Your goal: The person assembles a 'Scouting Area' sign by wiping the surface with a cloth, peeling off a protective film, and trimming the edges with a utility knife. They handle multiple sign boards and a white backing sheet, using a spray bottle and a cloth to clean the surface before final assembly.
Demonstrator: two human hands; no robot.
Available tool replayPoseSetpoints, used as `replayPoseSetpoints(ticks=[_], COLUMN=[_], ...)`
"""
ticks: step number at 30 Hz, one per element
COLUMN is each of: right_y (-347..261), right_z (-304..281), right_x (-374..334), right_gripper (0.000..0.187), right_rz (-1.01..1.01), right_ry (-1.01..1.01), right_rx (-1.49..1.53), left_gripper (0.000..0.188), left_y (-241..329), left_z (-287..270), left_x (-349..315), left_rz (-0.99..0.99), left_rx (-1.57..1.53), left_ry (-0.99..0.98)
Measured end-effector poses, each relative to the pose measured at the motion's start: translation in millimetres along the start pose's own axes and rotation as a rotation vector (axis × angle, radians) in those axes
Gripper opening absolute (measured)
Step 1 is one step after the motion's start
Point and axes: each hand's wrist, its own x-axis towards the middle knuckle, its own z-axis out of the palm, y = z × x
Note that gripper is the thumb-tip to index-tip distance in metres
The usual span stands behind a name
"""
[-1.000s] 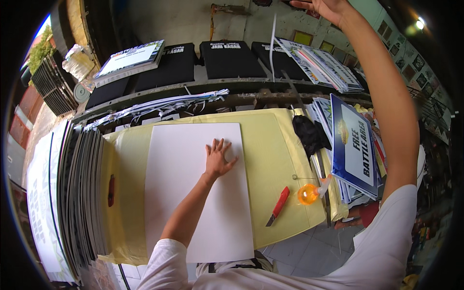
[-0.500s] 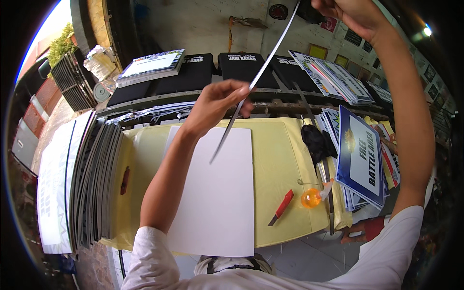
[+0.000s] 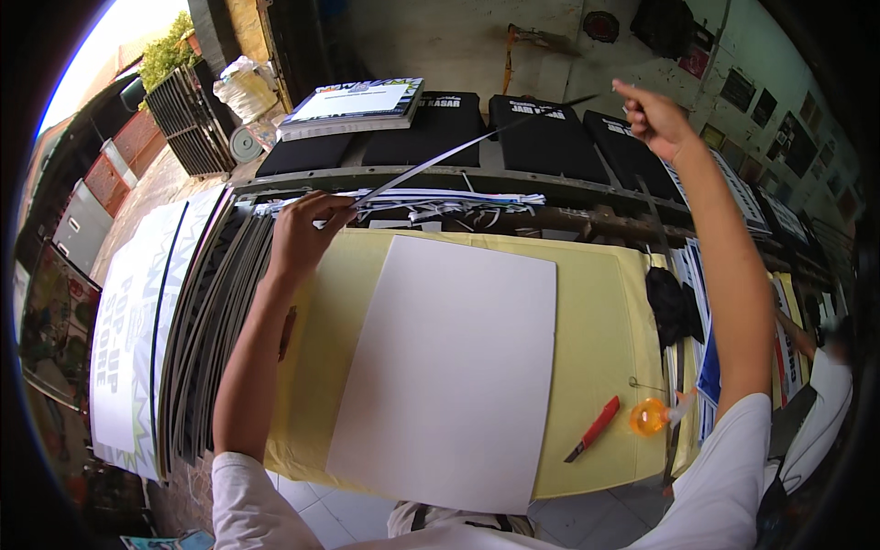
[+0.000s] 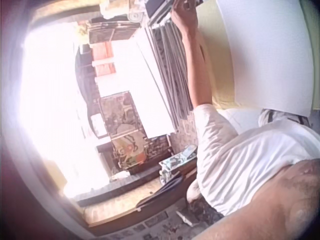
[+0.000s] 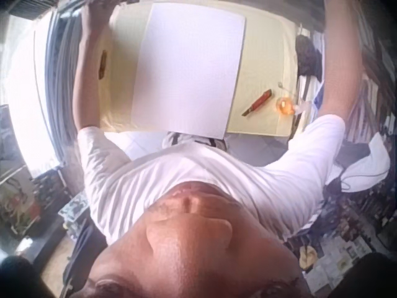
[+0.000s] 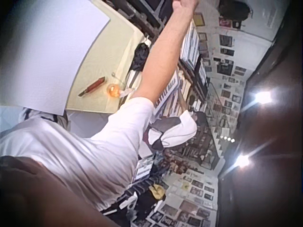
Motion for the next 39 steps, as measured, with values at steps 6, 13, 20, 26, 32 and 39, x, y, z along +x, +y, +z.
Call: replayPoseSetpoints(ticks=[6, 13, 20, 26, 32, 39], right_y=[136.9, 277.9, 351.9, 365.8, 349.9, 281.1], right_z=[50.8, 82.8, 114.0, 128.1, 134.7, 121.4], right_x=[44.0, 70.0, 84.7, 82.3, 51.1, -201.7], right_gripper=[0.02, 0.017, 0.02, 0.026, 0.045, 0.041], right_rz=[0.02, 0.234, 0.095, 0.08, -0.142, -0.008], right_ry=[0.207, 0.349, 0.444, 0.529, 0.677, 0.26], right_rx=[0.116, 0.025, -0.334, -0.663, -0.806, -0.855], left_gripper=[0.024, 0.038, 0.043, 0.054, 0.044, 0.048], left_y=[-176.6, -299.1, -361.5, -375.8, -315.0, -47.1], left_z=[15.2, 55.4, 117.5, 138.1, 142.5, 136.9], left_x=[52.4, 93.6, 91.6, 76.9, 51.2, -185.4], left_rz=[-0.353, -0.854, -0.713, -0.563, -0.205, -0.224], left_rx=[-0.154, -0.636, -0.262, 0.081, 0.504, -0.015], left_ry=[-0.372, -0.494, -0.289, -0.232, 0.242, -0.258])
